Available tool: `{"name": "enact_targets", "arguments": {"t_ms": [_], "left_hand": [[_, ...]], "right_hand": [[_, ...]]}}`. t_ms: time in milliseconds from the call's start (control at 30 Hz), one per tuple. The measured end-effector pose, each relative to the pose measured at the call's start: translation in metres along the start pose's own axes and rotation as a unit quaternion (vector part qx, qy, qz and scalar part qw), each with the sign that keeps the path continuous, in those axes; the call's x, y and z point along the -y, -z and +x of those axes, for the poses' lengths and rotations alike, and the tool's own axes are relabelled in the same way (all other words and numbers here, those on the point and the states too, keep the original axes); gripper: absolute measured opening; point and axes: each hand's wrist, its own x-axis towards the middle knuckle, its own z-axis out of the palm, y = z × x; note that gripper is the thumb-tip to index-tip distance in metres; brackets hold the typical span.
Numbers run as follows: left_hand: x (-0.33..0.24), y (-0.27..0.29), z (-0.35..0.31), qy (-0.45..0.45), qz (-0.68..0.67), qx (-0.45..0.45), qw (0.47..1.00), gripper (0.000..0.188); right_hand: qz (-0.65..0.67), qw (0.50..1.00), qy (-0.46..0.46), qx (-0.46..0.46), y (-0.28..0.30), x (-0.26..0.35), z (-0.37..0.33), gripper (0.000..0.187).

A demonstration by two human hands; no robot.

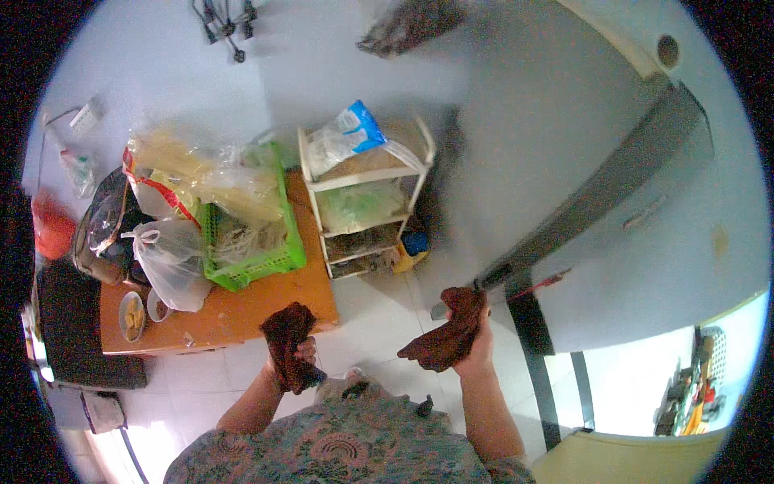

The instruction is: The person moves from the kitchen to the living room, picks up a smartphone, returns to the kitchen, and washes a brown cloth under running water at the sink. The person wrings and rinses the cloth repeatedly.

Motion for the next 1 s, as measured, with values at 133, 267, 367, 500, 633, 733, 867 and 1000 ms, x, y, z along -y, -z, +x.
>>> {"name": "enact_targets", "arguments": {"t_ms": [133,267,367,500,633,733,867,1000], "left_hand": [[0.034,0.014,0.026,0.030,0.325,-0.133,0.936,0.042],[0.122,-0.109,0.047,0.081,0.397,-0.138,0.904,0.040],[0.190,-0.083,0.075,0.096,0.516,-0.039,0.850,0.059],[0.308,-0.104,0.092,0.117,0.573,-0.007,0.811,0.076],[0.412,-0.106,0.105,0.267,0.464,-0.039,0.844,0.071],[0.478,-0.113,0.121,0.307,0.466,-0.026,0.829,0.072],[0.571,-0.147,0.155,0.287,0.727,0.212,0.587,0.037],[0.666,-0.165,0.174,0.221,0.707,0.341,0.579,0.056]], "right_hand": [[-0.009,0.998,0.023,-0.052,0.036,0.034,-0.044,0.050],[0.013,0.990,0.092,-0.103,0.112,0.075,-0.098,0.050],[0.031,0.988,0.139,-0.056,0.163,0.103,-0.148,0.052],[0.056,0.965,0.233,-0.104,0.239,0.144,-0.234,0.055],[0.123,0.945,0.287,-0.096,0.303,0.187,-0.325,0.062],[0.169,0.940,0.290,-0.053,0.338,0.215,-0.365,0.062],[0.185,0.920,0.343,-0.046,0.358,0.254,-0.397,0.048],[0.134,0.904,0.401,-0.059,0.358,0.275,-0.407,0.055]]}}
